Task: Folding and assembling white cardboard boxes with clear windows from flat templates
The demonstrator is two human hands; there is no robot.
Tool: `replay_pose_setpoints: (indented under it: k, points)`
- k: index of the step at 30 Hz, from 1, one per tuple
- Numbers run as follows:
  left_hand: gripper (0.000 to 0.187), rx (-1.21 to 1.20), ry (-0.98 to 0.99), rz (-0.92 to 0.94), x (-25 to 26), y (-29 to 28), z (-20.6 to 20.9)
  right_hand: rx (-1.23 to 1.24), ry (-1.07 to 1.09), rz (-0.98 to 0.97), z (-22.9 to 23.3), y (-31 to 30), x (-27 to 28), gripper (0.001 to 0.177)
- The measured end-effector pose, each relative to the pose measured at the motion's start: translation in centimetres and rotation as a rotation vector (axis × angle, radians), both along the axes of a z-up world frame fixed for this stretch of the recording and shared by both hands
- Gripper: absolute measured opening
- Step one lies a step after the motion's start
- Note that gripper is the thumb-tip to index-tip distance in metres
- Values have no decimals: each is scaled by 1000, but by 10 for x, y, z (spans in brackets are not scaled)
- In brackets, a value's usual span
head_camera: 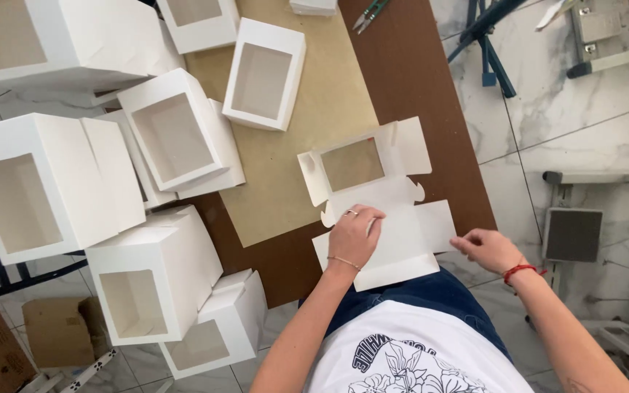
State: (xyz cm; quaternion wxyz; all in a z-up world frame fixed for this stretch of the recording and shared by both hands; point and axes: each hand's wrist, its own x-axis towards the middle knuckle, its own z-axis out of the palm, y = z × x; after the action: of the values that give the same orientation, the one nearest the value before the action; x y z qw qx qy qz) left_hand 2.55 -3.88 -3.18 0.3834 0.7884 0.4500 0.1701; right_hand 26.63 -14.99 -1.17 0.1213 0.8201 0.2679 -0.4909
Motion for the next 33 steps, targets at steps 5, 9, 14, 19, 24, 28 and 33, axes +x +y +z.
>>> replay_pose_setpoints:
  k: [5, 9, 14, 19, 24, 28, 33]
  points:
    - [12, -431, 220, -203, 69, -40, -42, -20, 191, -61, -7, -24, -28, 44]
    - [49, -563, 431, -250, 123, -44, -8, -13, 73, 81, -18, -34, -46, 48]
    - [34, -432, 755, -414, 159, -71, -39, -63, 12, 113, -50, -60, -47, 37]
    - [23, -389, 683, -299, 129, -56, -27, 96, 74, 84, -14, -42, -54, 33]
    - [30, -514, 269, -134, 68, -46, -7, 640, -43, -53, -25, -59, -60, 13]
    - [28, -543, 172, -80, 57, -54, -25, 750, -54, -144, -19, -54, -71, 9]
    - [26, -587, 104, 15, 42, -60, -59, 825, -88, -173, -22, -69, -90, 10]
